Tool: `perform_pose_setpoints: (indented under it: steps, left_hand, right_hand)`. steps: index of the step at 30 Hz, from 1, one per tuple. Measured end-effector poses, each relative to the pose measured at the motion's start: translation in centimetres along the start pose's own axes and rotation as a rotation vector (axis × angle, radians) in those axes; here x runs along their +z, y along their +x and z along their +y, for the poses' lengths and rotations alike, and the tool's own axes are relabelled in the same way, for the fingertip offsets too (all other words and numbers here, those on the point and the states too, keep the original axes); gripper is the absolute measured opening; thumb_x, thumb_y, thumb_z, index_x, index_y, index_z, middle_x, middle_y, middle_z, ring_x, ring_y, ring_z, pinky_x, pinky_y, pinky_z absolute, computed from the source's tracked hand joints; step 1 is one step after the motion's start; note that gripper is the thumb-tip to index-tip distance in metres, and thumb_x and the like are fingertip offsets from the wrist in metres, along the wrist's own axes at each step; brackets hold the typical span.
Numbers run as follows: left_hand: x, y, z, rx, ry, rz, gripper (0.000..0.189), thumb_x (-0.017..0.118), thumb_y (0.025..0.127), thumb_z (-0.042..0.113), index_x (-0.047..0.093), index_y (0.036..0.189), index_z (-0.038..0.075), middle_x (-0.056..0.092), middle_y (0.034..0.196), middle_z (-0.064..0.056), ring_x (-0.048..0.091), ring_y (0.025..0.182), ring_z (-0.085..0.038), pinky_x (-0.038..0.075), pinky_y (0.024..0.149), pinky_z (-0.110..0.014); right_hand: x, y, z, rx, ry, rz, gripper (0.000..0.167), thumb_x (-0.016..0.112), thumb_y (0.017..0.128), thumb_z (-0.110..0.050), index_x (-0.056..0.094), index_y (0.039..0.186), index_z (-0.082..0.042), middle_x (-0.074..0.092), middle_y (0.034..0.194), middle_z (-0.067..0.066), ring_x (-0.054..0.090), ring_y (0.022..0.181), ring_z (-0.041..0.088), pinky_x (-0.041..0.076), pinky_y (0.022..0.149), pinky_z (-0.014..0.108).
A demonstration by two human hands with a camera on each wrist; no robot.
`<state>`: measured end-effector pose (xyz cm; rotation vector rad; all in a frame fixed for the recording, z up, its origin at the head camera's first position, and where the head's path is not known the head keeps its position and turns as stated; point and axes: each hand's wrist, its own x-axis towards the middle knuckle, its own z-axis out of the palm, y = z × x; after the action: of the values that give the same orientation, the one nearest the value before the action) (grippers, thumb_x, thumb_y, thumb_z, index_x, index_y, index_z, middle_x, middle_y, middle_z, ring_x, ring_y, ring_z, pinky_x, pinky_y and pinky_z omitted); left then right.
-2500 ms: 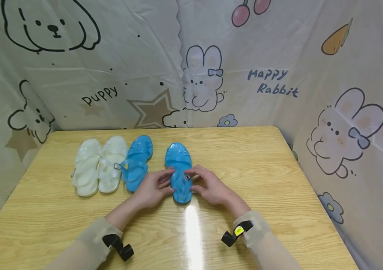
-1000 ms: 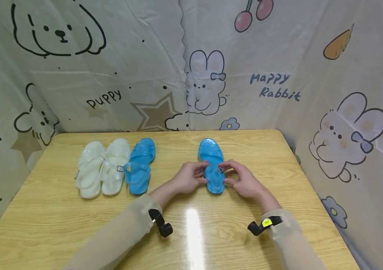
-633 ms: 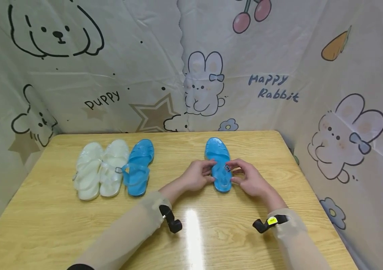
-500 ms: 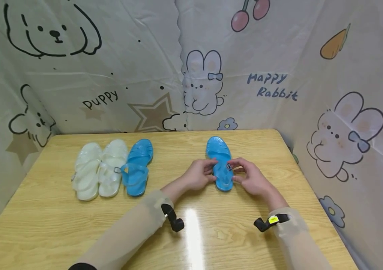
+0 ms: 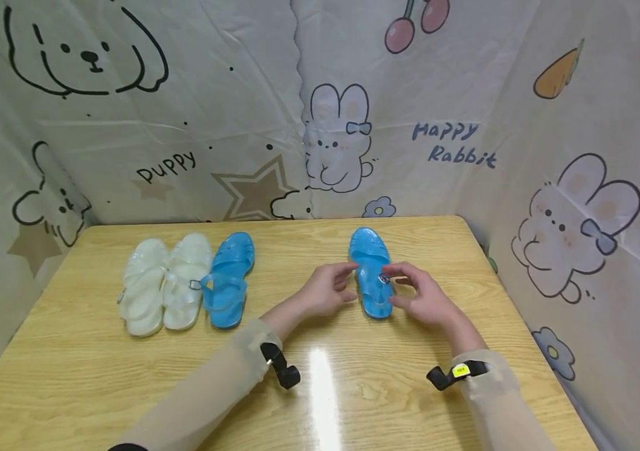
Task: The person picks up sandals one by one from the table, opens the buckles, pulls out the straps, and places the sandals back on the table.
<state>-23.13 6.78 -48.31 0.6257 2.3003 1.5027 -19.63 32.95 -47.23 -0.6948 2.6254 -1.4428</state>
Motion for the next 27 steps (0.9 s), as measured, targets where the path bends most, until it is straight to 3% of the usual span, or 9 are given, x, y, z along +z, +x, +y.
perform_pose_setpoints:
  steps: [5,8,15,20,27]
  left_hand:
    - [-2.2,-2.2,0.6,0.032,-0.056,0.009,0.061,0.073,0.098,-0.003,0.051,0.155,0.002,0.05,0.158,-0.015,0.051,0.143,-0.026,0.046,0.109,-0.024]
    - [-3.6,-3.5,1.0,0.071,-0.075,0.009,0.057,0.072,0.099,-0.002,0.052,0.153,0.0,0.054,0.155,-0.015,0.054,0.141,-0.024,0.048,0.109,-0.026]
    - [-7.2,-6.9,1.4,0.133,-0.029,0.046,0.042,0.074,0.101,0.008,0.064,0.141,0.001,0.067,0.139,-0.012,0.067,0.124,-0.022,0.053,0.106,-0.042]
    - [-10.0,-9.4,1.2,0.15,0.03,0.109,0.034,0.076,0.1,0.015,0.07,0.133,0.005,0.074,0.126,-0.003,0.071,0.115,-0.018,0.056,0.102,-0.039]
    - [-13.6,-12.4,0.3,0.153,0.061,0.167,0.031,0.078,0.1,0.016,0.071,0.129,0.008,0.074,0.12,0.001,0.071,0.114,-0.018,0.057,0.1,-0.04]
  right_hand:
    - [0.8,0.7,-2.0,-0.132,0.017,0.06,0.049,0.073,0.091,0.015,0.06,0.138,0.005,0.062,0.136,0.025,0.058,0.128,0.035,0.042,0.114,0.03]
    - [1.6,1.4,-3.4,-0.167,0.037,0.061,0.049,0.073,0.09,0.017,0.062,0.136,0.005,0.063,0.134,0.025,0.059,0.127,0.028,0.041,0.111,0.022]
    - [4.4,3.1,-6.0,-0.2,0.088,-0.015,0.042,0.07,0.095,0.012,0.062,0.136,0.004,0.065,0.136,0.014,0.061,0.127,0.035,0.049,0.11,0.038]
    - [6.9,4.4,-6.7,-0.197,0.126,-0.055,0.038,0.072,0.098,0.005,0.063,0.135,0.002,0.067,0.134,0.011,0.064,0.124,0.034,0.05,0.108,0.051]
    - [9.8,6.0,-8.2,-0.2,0.159,-0.075,0.037,0.073,0.099,0.002,0.065,0.135,-0.002,0.067,0.134,0.01,0.065,0.122,0.033,0.051,0.107,0.051]
